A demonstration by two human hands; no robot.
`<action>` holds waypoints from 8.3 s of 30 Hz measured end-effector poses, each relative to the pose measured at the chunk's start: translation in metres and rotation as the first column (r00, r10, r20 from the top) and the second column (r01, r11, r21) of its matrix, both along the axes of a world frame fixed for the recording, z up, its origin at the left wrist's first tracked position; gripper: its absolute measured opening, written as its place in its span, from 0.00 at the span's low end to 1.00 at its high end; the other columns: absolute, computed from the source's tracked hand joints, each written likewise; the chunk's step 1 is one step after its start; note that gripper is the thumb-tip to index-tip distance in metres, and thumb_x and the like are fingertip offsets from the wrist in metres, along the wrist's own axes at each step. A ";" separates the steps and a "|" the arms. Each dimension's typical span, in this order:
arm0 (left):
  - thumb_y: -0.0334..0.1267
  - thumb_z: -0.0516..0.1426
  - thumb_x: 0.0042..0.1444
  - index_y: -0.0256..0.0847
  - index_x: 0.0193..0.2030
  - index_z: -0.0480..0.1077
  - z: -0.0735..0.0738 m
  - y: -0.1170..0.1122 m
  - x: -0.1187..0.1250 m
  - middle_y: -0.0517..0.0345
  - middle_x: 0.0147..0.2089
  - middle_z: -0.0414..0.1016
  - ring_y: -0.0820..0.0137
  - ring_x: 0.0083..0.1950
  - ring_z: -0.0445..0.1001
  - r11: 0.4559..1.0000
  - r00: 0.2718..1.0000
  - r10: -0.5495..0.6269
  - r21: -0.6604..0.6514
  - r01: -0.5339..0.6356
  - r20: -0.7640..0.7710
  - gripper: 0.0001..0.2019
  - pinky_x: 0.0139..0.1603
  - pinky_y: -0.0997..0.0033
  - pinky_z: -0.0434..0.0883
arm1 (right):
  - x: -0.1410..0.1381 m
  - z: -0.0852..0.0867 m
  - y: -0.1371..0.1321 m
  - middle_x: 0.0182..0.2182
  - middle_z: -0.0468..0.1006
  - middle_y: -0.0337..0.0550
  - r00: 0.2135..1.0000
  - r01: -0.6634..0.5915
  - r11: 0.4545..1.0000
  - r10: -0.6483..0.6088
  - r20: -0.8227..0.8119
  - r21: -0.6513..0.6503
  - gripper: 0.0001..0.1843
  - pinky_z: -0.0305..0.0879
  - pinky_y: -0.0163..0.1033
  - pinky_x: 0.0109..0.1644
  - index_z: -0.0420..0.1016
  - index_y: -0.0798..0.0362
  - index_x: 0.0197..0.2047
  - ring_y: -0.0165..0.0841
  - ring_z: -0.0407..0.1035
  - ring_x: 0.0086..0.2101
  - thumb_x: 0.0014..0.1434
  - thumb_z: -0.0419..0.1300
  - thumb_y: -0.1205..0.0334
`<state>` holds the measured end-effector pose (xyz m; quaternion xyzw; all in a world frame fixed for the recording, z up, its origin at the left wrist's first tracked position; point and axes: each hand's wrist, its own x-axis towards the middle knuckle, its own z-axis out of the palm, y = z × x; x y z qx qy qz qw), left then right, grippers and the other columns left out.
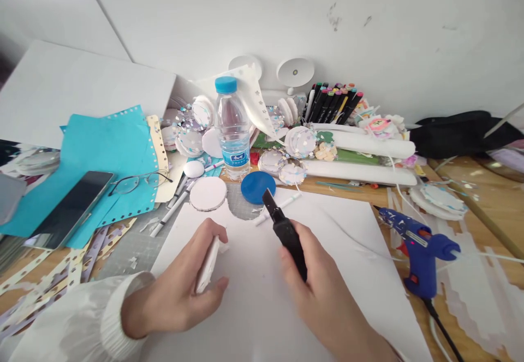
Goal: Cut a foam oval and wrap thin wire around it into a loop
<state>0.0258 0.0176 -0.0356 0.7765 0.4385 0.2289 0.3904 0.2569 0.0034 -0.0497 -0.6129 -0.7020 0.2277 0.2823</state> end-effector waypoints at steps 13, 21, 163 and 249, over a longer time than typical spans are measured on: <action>0.32 0.52 0.41 0.43 0.47 0.49 -0.021 -0.008 0.004 0.59 0.37 0.58 0.68 0.31 0.60 1.000 1.000 -0.022 0.000 0.022 0.002 0.25 0.30 0.68 0.57 | -0.038 0.002 -0.025 0.20 0.70 0.37 0.889 -0.450 0.825 0.378 0.257 0.341 0.15 0.61 0.36 0.22 0.60 0.52 0.38 0.32 0.68 0.19 0.68 0.47 0.49; 0.35 0.52 0.40 0.43 0.43 0.50 -0.024 -0.015 0.007 0.59 0.35 0.57 0.71 0.25 0.56 0.999 0.999 0.029 0.042 -0.030 0.017 0.21 0.25 0.70 0.50 | -0.042 -0.001 -0.025 0.18 0.66 0.37 0.909 -0.404 0.828 0.316 0.271 0.390 0.11 0.55 0.37 0.21 0.58 0.50 0.32 0.32 0.62 0.18 0.65 0.50 0.55; 0.35 0.52 0.34 0.39 0.44 0.57 -0.015 0.006 0.005 0.54 0.33 0.61 0.65 0.31 0.61 0.876 0.926 -0.376 0.338 0.344 0.033 0.24 0.26 0.66 0.55 | -0.023 0.004 -0.027 0.20 0.69 0.35 0.887 -0.419 0.829 0.460 -0.026 0.370 0.09 0.56 0.36 0.26 0.68 0.54 0.36 0.28 0.63 0.20 0.58 0.53 0.76; 0.26 0.51 0.31 0.43 0.40 0.47 -0.019 -0.010 0.007 0.57 0.38 0.51 0.67 0.36 0.55 0.969 0.925 -0.246 0.078 0.234 0.289 0.25 0.32 0.66 0.54 | -0.037 -0.001 -0.028 0.19 0.64 0.35 0.911 -0.410 0.864 0.375 0.170 0.292 0.14 0.48 0.38 0.24 0.57 0.49 0.30 0.31 0.59 0.19 0.66 0.49 0.53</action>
